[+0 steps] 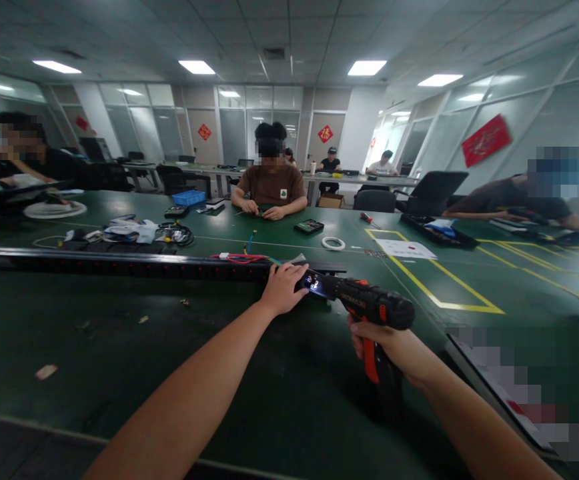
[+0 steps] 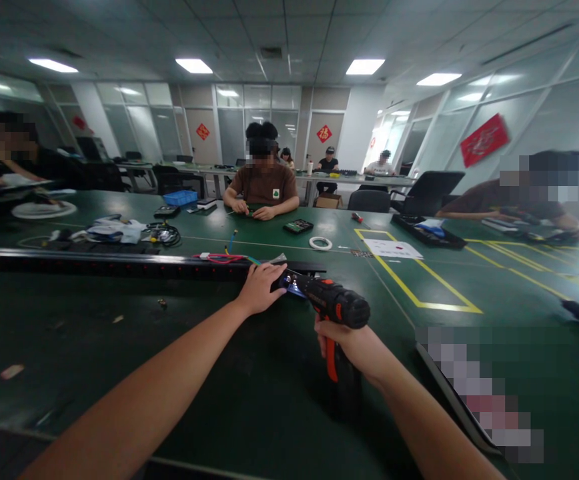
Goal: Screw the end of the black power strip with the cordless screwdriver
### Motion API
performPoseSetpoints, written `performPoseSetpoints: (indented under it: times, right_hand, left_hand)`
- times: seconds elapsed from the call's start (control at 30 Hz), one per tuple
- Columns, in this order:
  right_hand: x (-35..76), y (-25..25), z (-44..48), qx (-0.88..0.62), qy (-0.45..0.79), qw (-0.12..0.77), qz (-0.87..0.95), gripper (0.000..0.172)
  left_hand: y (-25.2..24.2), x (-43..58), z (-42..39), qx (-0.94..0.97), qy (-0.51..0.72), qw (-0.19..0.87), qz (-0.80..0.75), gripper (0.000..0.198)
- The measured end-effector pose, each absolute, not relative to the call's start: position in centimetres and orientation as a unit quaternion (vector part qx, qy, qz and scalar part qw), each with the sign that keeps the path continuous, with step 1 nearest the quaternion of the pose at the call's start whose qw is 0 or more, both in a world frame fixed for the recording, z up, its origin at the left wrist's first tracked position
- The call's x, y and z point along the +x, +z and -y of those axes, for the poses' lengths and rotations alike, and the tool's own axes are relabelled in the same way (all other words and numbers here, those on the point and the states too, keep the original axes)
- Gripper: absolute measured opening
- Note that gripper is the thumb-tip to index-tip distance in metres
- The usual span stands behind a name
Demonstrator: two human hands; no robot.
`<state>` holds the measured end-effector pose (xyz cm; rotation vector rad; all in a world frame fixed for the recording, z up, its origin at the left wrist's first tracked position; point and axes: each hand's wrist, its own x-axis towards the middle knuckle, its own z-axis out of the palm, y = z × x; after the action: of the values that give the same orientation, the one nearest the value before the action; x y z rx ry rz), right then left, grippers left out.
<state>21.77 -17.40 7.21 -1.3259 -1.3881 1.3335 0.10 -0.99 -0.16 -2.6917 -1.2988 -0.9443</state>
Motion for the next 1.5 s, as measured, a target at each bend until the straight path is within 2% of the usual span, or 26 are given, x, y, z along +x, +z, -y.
performPoseSetpoints:
  times: [1.5]
  right_hand:
    - [21.95, 6.78, 17.36, -0.528, 0.521, 0.394, 0.542, 0.024]
  left_hand:
    - [0.02, 0.09, 1.09, -0.856, -0.294, 0.002, 0.425, 0.062]
